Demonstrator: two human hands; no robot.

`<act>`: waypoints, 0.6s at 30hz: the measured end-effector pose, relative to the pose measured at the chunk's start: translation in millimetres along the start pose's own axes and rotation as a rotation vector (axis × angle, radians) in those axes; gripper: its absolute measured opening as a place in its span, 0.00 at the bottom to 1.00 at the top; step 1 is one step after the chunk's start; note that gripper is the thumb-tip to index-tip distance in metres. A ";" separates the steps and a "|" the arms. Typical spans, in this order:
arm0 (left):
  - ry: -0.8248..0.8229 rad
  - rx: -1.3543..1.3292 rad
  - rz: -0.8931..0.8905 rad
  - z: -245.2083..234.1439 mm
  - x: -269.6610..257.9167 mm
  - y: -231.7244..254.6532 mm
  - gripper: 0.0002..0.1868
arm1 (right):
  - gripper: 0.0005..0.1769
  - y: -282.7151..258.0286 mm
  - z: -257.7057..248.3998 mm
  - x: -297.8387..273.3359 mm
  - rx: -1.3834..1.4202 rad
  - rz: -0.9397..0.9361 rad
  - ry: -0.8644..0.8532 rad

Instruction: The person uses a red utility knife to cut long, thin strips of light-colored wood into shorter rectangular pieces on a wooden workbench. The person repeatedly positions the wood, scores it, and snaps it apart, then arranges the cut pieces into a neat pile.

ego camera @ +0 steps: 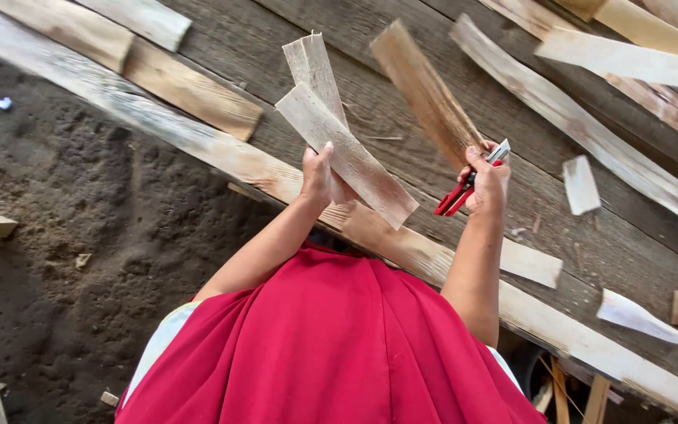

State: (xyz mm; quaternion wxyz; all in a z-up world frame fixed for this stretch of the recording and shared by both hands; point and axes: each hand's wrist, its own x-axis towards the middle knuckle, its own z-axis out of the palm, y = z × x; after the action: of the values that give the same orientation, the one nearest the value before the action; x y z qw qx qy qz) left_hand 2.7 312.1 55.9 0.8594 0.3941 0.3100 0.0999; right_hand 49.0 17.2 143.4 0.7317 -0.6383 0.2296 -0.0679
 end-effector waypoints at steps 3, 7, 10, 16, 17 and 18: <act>-0.067 -0.011 0.054 -22.5 17.1 46.1 0.23 | 0.21 -9.5 72.8 -43.9 0.003 0.018 -0.089; -0.099 -0.032 0.103 -48.3 48.8 71.2 0.18 | 0.22 1.9 134.1 -76.3 -0.034 0.031 -0.179; -0.094 -0.064 0.132 -62.7 62.2 88.4 0.20 | 0.24 12.8 163.2 -78.6 -0.096 0.020 -0.237; 0.004 -0.001 0.078 -97.8 113.7 70.6 0.22 | 0.26 13.4 199.1 -70.3 -0.159 0.079 -0.292; 0.027 0.011 0.074 -91.7 110.9 87.3 0.21 | 0.26 11.9 206.4 -67.4 -0.171 0.096 -0.304; 0.046 0.021 0.065 -82.3 106.6 101.3 0.20 | 0.27 8.7 210.1 -63.7 -0.186 0.113 -0.310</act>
State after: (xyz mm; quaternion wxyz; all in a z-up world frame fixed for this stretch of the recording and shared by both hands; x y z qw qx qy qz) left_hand 43.7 474.9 41.5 0.8441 0.4106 0.3180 0.1335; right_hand 79.7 233.4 167.8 0.6987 -0.6921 0.1548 0.0938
